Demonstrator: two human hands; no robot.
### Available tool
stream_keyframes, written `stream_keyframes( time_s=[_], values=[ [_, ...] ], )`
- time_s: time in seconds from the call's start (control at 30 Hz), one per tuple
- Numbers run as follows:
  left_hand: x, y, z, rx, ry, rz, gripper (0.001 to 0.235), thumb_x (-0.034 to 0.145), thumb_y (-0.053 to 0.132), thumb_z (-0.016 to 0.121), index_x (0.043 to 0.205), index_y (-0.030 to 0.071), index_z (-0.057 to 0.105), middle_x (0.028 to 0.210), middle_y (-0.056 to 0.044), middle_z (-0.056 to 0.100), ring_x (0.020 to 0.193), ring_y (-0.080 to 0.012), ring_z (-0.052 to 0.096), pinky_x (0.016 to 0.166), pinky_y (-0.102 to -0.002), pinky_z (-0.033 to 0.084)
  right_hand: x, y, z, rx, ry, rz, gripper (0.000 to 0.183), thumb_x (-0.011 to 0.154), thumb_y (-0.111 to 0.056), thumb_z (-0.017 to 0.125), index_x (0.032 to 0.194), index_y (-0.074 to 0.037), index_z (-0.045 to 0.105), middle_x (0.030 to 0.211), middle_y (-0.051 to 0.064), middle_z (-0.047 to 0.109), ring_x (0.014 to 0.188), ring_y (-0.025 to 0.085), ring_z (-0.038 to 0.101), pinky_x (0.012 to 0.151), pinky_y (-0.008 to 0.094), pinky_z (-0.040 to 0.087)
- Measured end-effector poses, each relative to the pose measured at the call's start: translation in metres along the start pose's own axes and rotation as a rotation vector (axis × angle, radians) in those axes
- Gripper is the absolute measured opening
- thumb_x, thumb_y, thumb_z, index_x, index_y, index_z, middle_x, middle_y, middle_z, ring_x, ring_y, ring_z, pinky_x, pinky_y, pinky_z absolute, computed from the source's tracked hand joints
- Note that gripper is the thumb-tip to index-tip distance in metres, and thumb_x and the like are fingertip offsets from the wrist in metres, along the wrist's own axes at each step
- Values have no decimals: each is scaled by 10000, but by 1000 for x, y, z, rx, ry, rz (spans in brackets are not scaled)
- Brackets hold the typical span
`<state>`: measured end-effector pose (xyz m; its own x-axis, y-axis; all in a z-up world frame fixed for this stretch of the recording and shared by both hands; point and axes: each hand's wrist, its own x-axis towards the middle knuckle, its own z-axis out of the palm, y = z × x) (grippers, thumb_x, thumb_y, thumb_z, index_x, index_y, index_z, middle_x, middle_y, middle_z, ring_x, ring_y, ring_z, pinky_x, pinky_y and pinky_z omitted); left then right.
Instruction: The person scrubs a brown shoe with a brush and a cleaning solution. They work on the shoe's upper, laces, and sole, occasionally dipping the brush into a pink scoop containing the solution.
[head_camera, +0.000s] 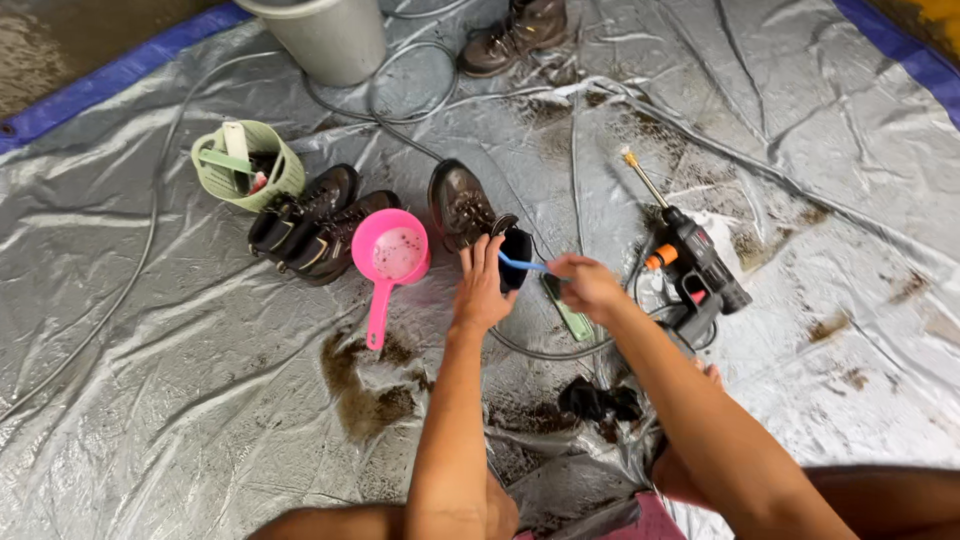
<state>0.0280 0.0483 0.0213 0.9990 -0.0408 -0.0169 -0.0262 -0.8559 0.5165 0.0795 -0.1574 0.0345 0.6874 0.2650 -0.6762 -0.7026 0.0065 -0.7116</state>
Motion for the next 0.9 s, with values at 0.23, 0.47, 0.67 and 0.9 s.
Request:
stream_keyframes(
  time_s=[0.23,0.47,0.67,0.9],
  values=[
    [4,-1,-2,19,-9,-116,1146,756,254,926,1665,172,233,1627,-153,304,1484,-389,318,1038,-526,648,-42,-35,-15,-1105,4,-414,147,955,-284,709,1037,-250,826,924,208,811,995,502,763,822,518,609],
    [13,14,-1,30,6,-89,1029,833,175,858,1652,146,236,1626,-154,293,1473,-384,312,1020,-504,665,-64,-69,27,-2072,52,-1067,217,919,-267,625,1079,-246,770,794,112,775,730,314,806,637,482,637],
    [8,14,5,38,-14,-92,990,862,182,838,1647,163,236,1629,-137,283,1480,-371,294,1031,-506,652,-55,-90,23,-2297,-59,-956,301,1006,-212,560,1222,-193,769,873,108,793,783,302,813,652,472,645],
    [6,28,10,54,-54,-44,1002,864,115,827,1676,177,243,1646,-111,309,1505,-352,288,1074,-524,622,-54,-93,7,-2226,64,-955,276,941,-225,542,891,-236,813,791,62,815,760,287,827,633,442,635]
  ],
)
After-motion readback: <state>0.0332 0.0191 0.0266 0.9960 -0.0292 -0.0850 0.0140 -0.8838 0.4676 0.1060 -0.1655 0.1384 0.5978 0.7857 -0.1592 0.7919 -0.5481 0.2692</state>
